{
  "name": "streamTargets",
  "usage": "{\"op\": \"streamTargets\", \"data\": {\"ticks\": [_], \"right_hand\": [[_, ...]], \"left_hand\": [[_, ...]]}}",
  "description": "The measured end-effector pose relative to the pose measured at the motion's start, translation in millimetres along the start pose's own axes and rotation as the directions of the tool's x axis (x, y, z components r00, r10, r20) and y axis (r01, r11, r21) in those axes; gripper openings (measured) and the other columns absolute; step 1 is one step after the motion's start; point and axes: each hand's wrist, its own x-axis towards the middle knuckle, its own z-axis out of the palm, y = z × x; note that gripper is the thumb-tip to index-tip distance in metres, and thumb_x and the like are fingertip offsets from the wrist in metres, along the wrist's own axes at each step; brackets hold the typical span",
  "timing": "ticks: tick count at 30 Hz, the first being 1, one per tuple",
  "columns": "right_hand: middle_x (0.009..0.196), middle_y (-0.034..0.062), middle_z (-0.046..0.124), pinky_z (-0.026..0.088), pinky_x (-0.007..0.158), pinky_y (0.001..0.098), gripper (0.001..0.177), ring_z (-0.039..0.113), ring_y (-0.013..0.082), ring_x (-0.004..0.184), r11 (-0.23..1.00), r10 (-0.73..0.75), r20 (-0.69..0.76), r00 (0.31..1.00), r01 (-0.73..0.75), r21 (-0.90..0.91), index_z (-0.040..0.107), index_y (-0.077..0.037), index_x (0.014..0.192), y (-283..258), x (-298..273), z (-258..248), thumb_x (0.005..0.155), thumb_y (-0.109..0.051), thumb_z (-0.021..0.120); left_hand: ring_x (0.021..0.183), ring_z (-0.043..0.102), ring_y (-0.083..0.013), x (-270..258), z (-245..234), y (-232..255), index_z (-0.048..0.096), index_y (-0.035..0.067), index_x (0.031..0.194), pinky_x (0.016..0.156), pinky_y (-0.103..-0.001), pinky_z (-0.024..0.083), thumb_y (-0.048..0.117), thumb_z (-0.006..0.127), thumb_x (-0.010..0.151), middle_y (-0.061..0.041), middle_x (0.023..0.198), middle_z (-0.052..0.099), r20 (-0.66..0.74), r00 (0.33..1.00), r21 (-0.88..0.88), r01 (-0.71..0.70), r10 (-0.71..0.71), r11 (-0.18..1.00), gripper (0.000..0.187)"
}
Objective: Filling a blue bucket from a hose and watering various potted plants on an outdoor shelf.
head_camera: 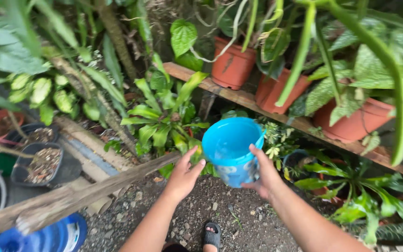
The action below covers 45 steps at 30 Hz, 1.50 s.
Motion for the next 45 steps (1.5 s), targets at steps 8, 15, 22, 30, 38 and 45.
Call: {"op": "streamTargets", "data": {"ticks": [8,15,22,30,38,45], "right_hand": [[0.167,0.0125,0.026,0.036,0.107,0.0796,0.104,0.031,0.0419,0.150,0.980,0.089,-0.108,0.990,-0.067,0.189,0.031,-0.030,0.158,77,-4,-63,0.067,-0.066,0.067],[0.163,0.0174,0.034,0.038,0.106,0.0801,0.105,0.036,0.0486,0.146,0.962,0.162,-0.395,0.904,-0.056,0.267,0.035,-0.020,0.158,129,-5,-116,0.068,-0.063,0.070],[0.161,0.0269,0.031,0.040,0.101,0.0830,0.139,0.044,0.0541,0.139,0.949,0.278,-0.704,0.653,-0.073,0.306,0.005,-0.003,0.162,136,16,-143,0.064,-0.056,0.087],[0.148,0.0365,0.056,0.048,0.101,0.0747,0.148,0.064,0.0558,0.132,0.966,0.208,-0.789,0.578,-0.250,0.072,0.010,-0.003,0.169,62,67,-116,0.058,-0.064,0.084],[0.163,0.0253,0.026,0.037,0.103,0.0798,0.146,0.038,0.0522,0.143,0.983,0.164,-0.798,0.580,-0.025,0.184,-0.001,-0.010,0.163,45,75,-120,0.060,-0.057,0.092],[0.163,0.0190,0.034,0.034,0.109,0.0760,0.112,0.037,0.0507,0.143,0.941,0.066,-0.452,0.889,0.095,0.323,0.025,-0.022,0.164,69,22,-135,0.072,-0.071,0.066]], "left_hand": [[0.158,0.023,-0.0275,54,4,-17,0.023,0.019,0.163,0.124,-0.047,0.018,0.055,0.037,0.099,-0.008,0.171,0.026,0.119,0.976,-0.414,-0.116,0.180,0.903,0.075],[0.158,0.020,-0.0276,75,-13,-29,0.021,0.020,0.164,0.126,-0.046,0.011,0.059,0.027,0.099,-0.006,0.171,0.025,0.238,0.961,-0.468,-0.012,0.139,0.884,0.075],[0.158,0.021,-0.0283,74,-27,-31,0.021,0.020,0.163,0.126,-0.046,0.013,0.057,0.027,0.100,-0.007,0.171,0.026,0.248,0.963,-0.437,0.015,0.104,0.899,0.074],[0.158,0.022,-0.0259,51,-48,-38,0.021,0.019,0.163,0.126,-0.044,0.013,0.053,0.027,0.100,-0.007,0.171,0.027,0.188,0.979,-0.424,0.011,0.076,0.906,0.072],[0.157,0.025,-0.0277,42,-53,-45,0.021,0.019,0.163,0.126,-0.046,0.015,0.054,0.029,0.100,-0.008,0.170,0.029,0.142,0.984,-0.486,-0.025,0.107,0.873,0.072],[0.156,0.029,-0.0290,57,-39,-38,0.024,0.018,0.163,0.124,-0.049,0.016,0.060,0.031,0.098,-0.010,0.169,0.034,0.214,0.967,-0.596,0.018,0.138,0.803,0.077]]}}
